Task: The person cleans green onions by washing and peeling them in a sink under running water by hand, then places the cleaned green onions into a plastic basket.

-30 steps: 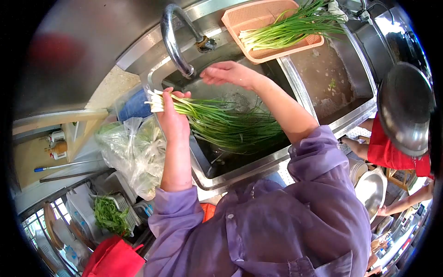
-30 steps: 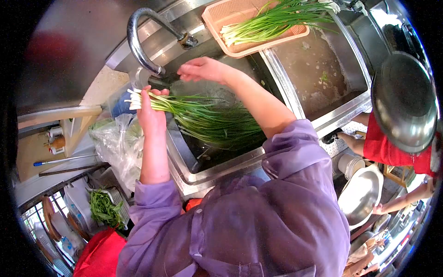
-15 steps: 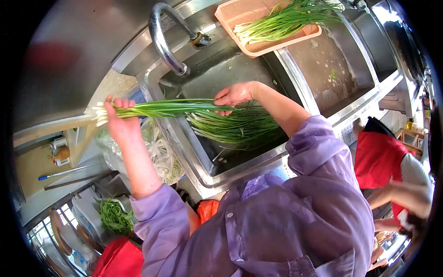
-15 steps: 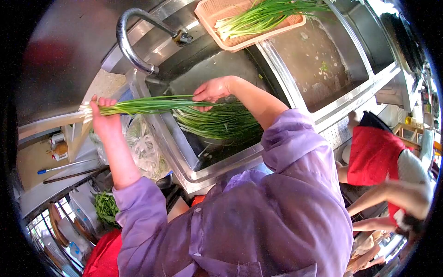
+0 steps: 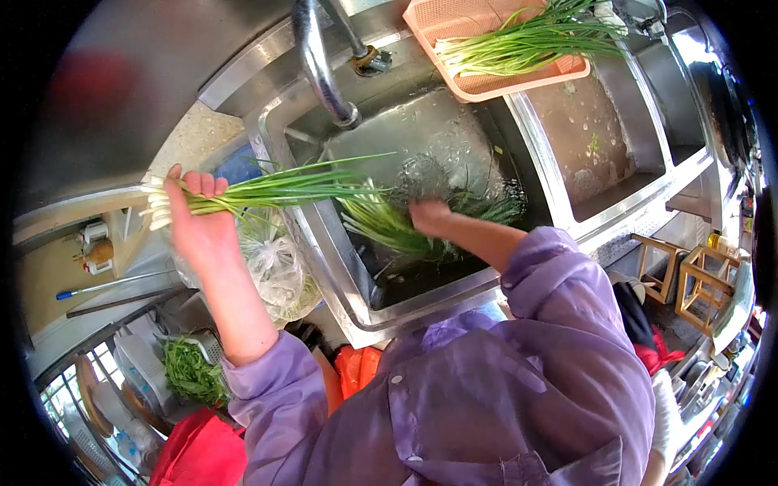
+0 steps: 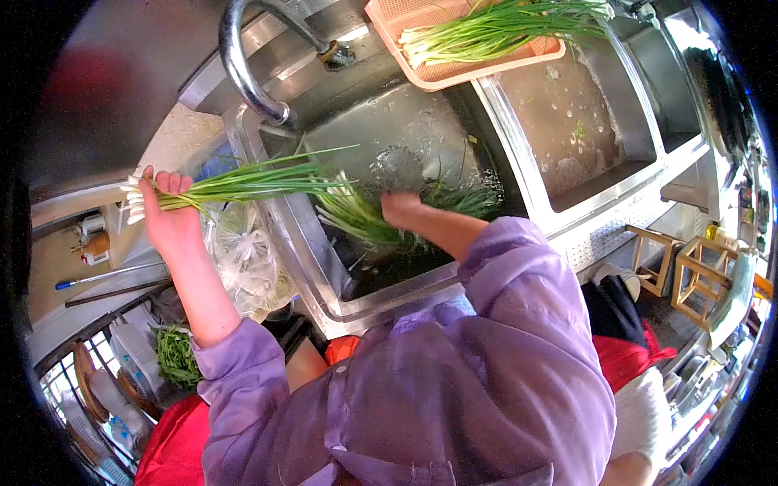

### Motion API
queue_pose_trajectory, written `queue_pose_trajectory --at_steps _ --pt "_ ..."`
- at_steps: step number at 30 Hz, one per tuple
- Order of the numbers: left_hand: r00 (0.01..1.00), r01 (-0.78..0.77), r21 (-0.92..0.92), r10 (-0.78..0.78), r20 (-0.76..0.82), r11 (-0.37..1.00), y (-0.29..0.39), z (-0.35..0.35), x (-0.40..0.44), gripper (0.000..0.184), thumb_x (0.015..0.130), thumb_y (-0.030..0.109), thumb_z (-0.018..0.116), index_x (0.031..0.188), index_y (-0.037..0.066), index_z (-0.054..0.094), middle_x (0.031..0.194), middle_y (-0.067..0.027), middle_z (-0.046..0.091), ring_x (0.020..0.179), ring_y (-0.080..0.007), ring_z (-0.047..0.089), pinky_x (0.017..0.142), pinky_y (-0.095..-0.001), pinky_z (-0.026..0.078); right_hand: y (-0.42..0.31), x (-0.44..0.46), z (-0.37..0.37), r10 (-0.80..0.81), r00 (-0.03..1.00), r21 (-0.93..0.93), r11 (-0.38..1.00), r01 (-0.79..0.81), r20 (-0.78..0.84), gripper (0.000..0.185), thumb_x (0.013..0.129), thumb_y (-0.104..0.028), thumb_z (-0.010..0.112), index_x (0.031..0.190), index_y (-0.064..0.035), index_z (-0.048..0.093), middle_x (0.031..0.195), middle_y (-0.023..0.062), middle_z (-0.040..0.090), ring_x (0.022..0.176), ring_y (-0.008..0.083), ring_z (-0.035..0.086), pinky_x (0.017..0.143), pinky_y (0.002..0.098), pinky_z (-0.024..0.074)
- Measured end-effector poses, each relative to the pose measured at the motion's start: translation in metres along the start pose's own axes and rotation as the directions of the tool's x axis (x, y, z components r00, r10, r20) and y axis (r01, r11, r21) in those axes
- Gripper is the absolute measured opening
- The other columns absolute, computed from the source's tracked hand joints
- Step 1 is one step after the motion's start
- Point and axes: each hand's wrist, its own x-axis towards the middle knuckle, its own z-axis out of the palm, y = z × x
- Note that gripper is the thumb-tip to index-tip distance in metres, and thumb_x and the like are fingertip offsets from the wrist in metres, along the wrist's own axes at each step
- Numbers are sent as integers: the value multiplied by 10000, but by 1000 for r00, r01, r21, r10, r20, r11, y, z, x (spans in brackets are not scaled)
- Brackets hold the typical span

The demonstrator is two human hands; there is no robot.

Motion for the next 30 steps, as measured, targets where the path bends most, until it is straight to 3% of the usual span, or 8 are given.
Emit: queue_pose_trajectory --at_steps 6,8,13,15,19,21,24,30 --pt "999 34 -25 -33 23 999 -9 -18 -1 185 878 229 440 971 68 444 660 -7 369 590 -118 305 577 -268 289 35 58 44 -188 806 -389 799 458 562 371 768 -149 421 1129 -80 475 1095 142 518 973 315 519 793 463 411" --pt "999 39 -16 -38 33 999 -11 -22 -2 188 878 233 439 972 70 443 660 -6 369 590 -117 303 574 -267 285 50 90 60 -103 993 -455 883 118 57 372 765 -160 447 1132 -108 480 1184 132 456 1032 298 485 832 492 372" --pt "998 56 -10 -56 13 998 -14 -30 -8 189 879 241 436 977 80 453 662 -4 373 588 -116 315 574 -262 287 31 90 36 -45 997 -379 925 20 -55 387 781 -212 478 1155 -109 461 1211 129 437 1089 306 436 878 472 341" --pt "998 59 7 -59 6 998 -15 -36 -10 189 879 241 436 978 81 455 662 -3 374 589 -115 318 571 -262 287 60 123 62 143 939 227 971 -73 -312 371 781 -274 500 1110 -105 513 1167 139 475 1084 318 440 891 440 348" --pt "997 73 13 -73 -36 997 -19 -46 -13 194 879 243 439 982 79 460 664 -3 374 592 -115 323 563 -264 287 50 132 38 187 972 -22 981 -192 -140 360 801 -242 435 1115 -77 497 1116 145 513 1025 284 498 857 431 371" --pt "998 65 16 -65 -16 998 -21 -48 -14 198 879 245 439 983 78 461 665 -3 374 594 -114 324 563 -263 287 54 133 53 -151 987 -319 940 125 -59 369 802 -299 434 1066 -58 525 1033 159 552 962 298 527 807 400 400" --pt "998 64 14 -64 21 998 -26 -50 -14 202 879 248 438 986 78 461 667 -3 375 597 -113 324 562 -261 286 -18 84 -16 -132 936 118 988 98 326 370 796 -338 450 1016 -57 550 979 153 570 903 300 543 748 393 419" --pt "996 82 12 -83 28 997 -28 -44 -15 209 879 254 439 990 78 461 668 -2 375 601 -114 324 562 -261 286 -5 89 8 -444 843 176 896 408 305 271 802 -261 438 917 -53 567 840 152 581 714 293 544 675 405 430"
